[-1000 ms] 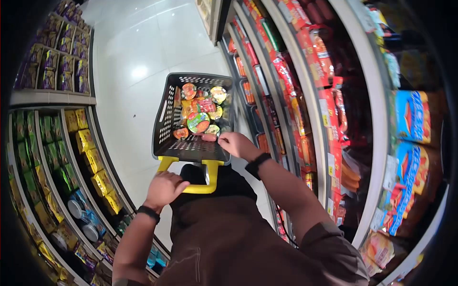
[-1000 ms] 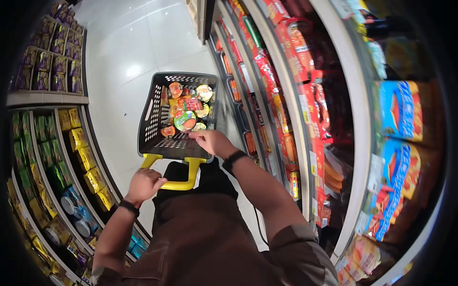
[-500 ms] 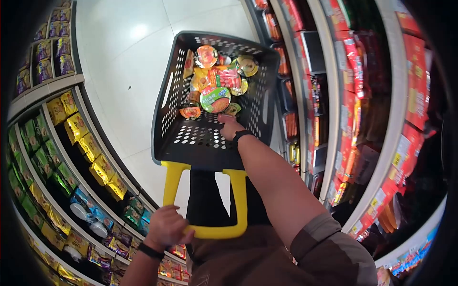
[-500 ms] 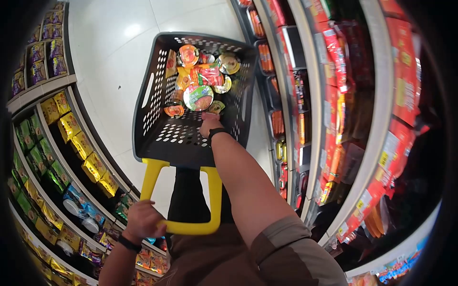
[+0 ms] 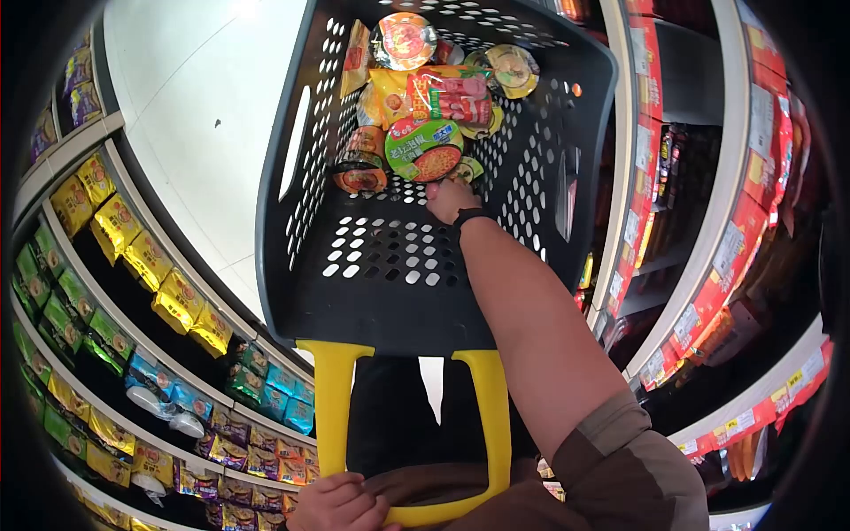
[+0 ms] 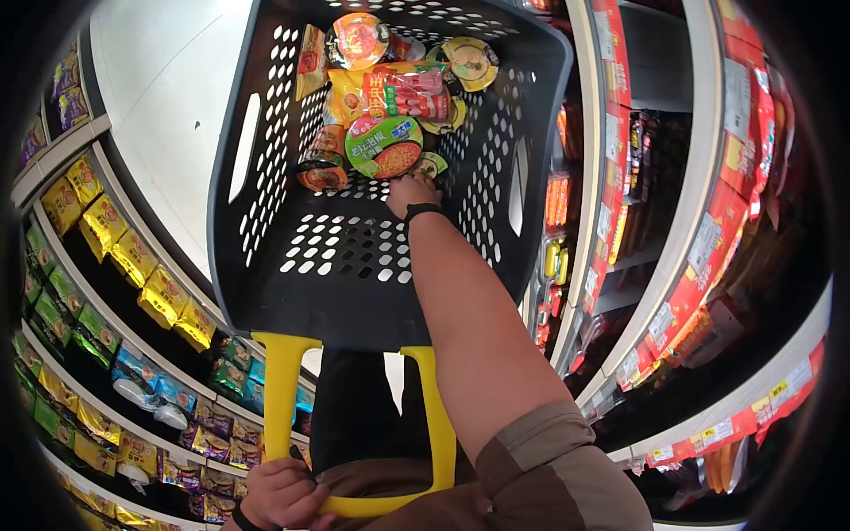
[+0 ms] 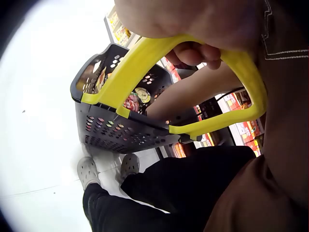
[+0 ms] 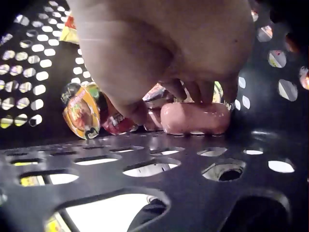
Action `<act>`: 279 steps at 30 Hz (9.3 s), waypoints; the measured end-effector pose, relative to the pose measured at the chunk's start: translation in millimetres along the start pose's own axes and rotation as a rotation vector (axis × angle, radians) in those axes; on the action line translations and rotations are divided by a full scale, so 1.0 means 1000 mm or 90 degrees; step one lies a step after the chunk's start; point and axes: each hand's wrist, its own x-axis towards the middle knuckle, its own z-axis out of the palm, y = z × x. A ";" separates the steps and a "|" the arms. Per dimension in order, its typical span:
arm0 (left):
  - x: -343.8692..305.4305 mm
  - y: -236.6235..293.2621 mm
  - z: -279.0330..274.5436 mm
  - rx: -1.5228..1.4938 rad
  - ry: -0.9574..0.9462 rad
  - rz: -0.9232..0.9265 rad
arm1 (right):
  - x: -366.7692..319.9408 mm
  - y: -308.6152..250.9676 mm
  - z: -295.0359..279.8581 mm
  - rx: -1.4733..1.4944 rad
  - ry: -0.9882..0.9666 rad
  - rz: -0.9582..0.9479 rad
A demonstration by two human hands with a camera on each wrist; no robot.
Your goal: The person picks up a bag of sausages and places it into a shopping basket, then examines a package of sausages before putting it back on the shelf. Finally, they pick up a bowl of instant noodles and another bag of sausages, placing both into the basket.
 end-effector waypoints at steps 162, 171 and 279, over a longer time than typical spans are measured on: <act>0.336 -0.291 -0.248 0.059 0.280 -0.275 | -0.465 -0.026 -0.129 0.171 0.376 -0.317; 0.352 -0.281 -0.214 0.044 0.369 -0.293 | -0.467 -0.026 -0.129 0.176 0.390 -0.303; 0.307 -0.284 -0.171 0.095 0.370 -0.248 | -0.057 -0.130 -0.114 0.615 0.243 -0.041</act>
